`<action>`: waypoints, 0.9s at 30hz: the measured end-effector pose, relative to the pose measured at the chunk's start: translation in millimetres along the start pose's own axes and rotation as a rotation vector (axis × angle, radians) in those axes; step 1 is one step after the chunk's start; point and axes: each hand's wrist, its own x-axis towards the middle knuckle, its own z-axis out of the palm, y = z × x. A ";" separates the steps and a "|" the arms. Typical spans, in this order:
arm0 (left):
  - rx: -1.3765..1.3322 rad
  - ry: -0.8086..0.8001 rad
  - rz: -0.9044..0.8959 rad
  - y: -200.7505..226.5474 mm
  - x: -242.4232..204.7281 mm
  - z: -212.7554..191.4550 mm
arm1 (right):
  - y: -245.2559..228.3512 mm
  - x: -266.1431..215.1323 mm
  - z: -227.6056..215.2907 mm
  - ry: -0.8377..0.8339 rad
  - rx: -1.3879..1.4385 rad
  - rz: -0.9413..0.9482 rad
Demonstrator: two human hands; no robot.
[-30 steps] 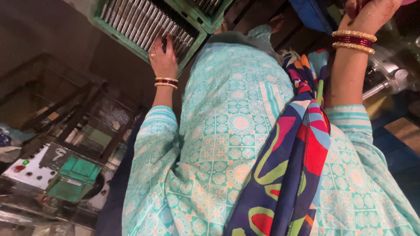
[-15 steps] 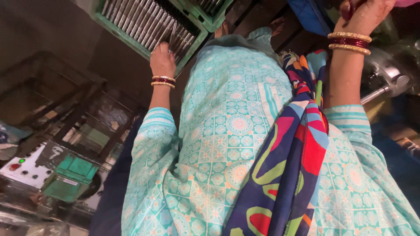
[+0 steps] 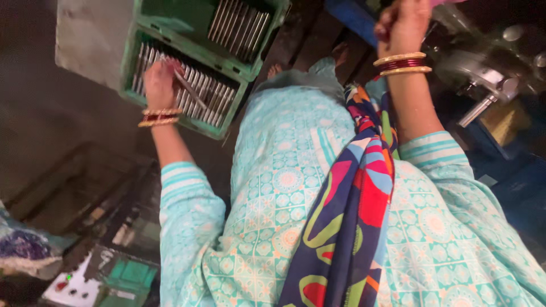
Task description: The person operates a green industrial metal press to shape small cylindrical metal pieces. They repeatedly pick up a piece from a green bin, place it into the press, and activate the machine with a foot pedal. The shaped pieces are then placed into a blue bin.
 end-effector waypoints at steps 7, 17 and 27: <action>0.023 -0.471 0.035 23.9 77.2 208.1 | -19.8 -26.2 76.7 -0.255 0.186 0.503; -0.137 -0.664 0.077 105.1 43.3 317.5 | -36.5 -54.1 94.1 -0.462 0.374 0.691; -0.359 -0.555 -0.144 126.5 26.7 338.7 | -49.2 -62.1 113.3 -0.173 -0.618 -0.800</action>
